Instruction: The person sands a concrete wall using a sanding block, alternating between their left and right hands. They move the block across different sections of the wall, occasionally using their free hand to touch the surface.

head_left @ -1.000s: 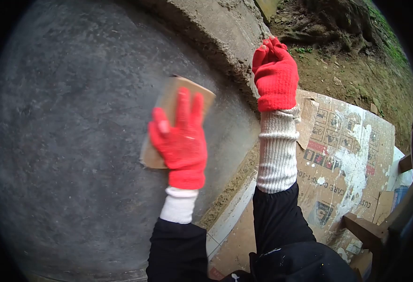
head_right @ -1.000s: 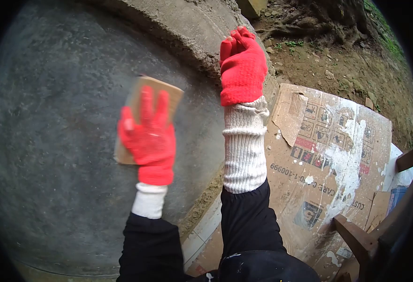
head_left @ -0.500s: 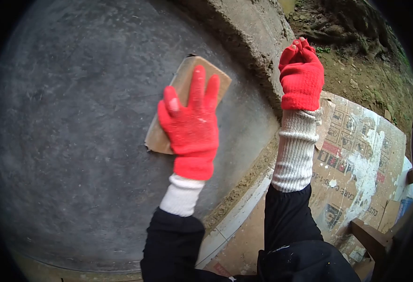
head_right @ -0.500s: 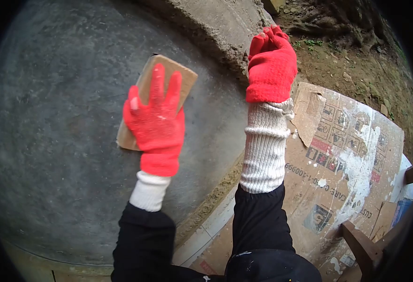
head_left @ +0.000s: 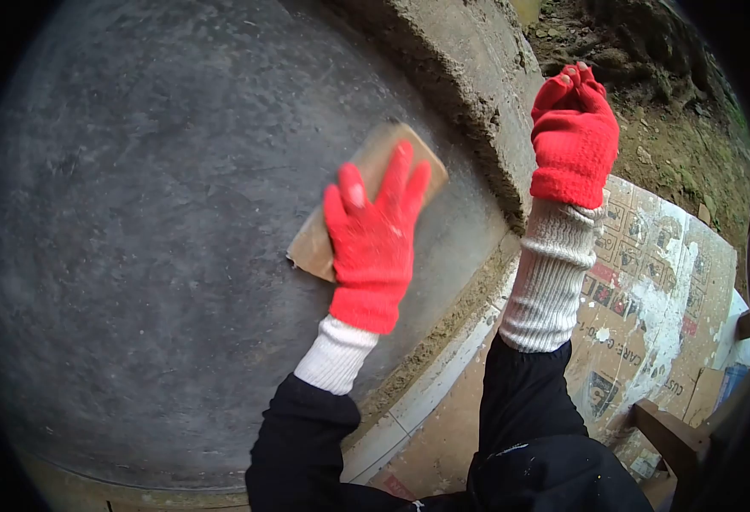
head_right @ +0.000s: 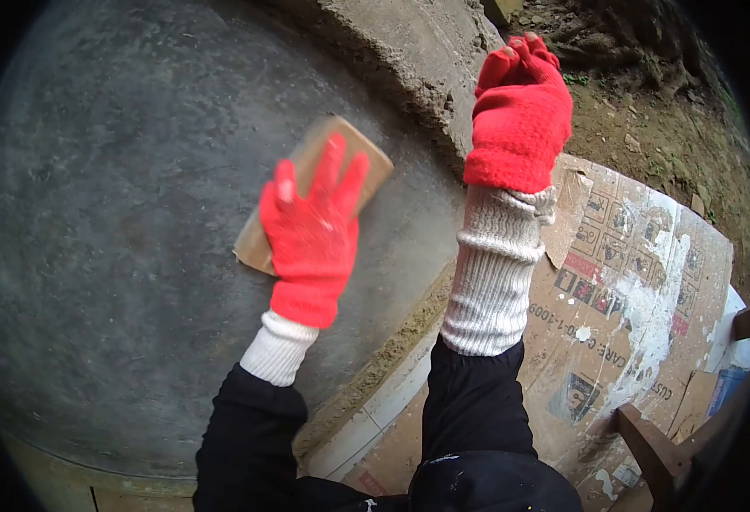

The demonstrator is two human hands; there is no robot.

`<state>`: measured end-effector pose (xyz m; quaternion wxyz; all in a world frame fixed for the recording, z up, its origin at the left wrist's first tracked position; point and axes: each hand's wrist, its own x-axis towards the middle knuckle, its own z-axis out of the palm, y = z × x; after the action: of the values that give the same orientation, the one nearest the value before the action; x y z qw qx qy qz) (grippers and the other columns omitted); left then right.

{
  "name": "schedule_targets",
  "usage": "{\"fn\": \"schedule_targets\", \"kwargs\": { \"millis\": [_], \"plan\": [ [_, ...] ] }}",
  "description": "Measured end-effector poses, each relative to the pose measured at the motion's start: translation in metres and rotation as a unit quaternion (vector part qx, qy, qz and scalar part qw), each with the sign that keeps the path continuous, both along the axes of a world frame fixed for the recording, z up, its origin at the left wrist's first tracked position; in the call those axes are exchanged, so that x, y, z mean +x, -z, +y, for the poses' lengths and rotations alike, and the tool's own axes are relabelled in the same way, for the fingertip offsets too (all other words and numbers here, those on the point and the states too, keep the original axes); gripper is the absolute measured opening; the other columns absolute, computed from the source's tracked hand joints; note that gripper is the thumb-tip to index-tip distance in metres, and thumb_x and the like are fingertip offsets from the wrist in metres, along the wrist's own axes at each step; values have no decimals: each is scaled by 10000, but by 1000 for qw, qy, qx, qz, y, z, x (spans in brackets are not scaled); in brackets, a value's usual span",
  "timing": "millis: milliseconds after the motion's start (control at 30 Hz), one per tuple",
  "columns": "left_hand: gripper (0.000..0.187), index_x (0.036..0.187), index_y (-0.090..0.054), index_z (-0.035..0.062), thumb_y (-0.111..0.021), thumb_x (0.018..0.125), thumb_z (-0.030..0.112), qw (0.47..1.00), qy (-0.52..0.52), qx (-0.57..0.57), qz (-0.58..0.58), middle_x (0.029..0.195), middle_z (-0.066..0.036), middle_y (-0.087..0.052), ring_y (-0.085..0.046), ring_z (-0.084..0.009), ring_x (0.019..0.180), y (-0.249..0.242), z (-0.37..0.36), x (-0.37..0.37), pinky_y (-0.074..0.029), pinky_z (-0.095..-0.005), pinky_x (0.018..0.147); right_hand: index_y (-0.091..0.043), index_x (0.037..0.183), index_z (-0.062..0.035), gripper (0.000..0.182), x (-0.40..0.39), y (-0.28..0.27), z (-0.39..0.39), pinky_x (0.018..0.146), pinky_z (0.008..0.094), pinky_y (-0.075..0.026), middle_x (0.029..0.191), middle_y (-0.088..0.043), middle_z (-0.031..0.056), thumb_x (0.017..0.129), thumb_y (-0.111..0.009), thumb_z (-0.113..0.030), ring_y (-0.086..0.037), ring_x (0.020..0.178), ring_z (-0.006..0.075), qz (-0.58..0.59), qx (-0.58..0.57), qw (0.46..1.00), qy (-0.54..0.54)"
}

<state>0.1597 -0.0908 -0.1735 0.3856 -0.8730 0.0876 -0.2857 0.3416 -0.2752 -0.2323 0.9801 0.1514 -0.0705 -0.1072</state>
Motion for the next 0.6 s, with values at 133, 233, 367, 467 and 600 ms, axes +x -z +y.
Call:
{"fn": "schedule_targets", "kwargs": {
  "millis": [133, 233, 367, 467, 600],
  "plan": [
    [541, 1453, -380, 269, -444, 923, 178, 984, -66, 165, -24, 1553, -46, -240, -450, -415, 1173, 75, 0, 24, -369, -621, 966, -591, 1097, 9, 218, -9, -15, 3, 758, 412, -578, 1098, -634, 137, 921, -464, 31, -603, 994, 257, 122, 27, 992, 30],
    [529, 1471, -349, 250, -399, 944, 250, 957, -72, 241, 143, 1569, -55, -212, -421, -437, 1180, 207, 18, 4, -373, -629, 949, -593, 1097, 5, 224, -18, -30, 1, 757, 422, -576, 1087, -639, 137, 919, -461, 33, -604, 991, 261, 117, -3, 993, 10],
    [521, 1477, -342, 250, -386, 958, 268, 969, 21, 206, 135, 1576, -50, -197, -403, -440, 1182, 224, 55, -34, -367, -638, 954, -591, 1099, 15, 220, -8, -20, -8, 759, 419, -564, 1082, -641, 140, 919, -465, 31, -604, 989, 264, -139, 75, 985, -69],
    [473, 1418, -410, 256, -413, 949, 195, 966, -27, 250, 56, 1563, 4, -232, -400, -440, 1184, 148, 38, -8, -364, -616, 974, -596, 1099, 32, 215, -5, -16, -10, 752, 412, -561, 1065, -644, 136, 926, -469, 26, -609, 955, 263, -185, 5, 983, -1],
    [511, 1444, -376, 231, -408, 940, 160, 996, -56, 62, 2, 1560, -25, -235, -397, -444, 1205, 61, -11, 30, -352, -616, 995, -604, 1097, 28, 219, -9, -15, 15, 748, 415, -568, 1072, -636, 137, 926, -468, 29, -609, 938, 264, 118, -226, 937, 240]
  ]
}}
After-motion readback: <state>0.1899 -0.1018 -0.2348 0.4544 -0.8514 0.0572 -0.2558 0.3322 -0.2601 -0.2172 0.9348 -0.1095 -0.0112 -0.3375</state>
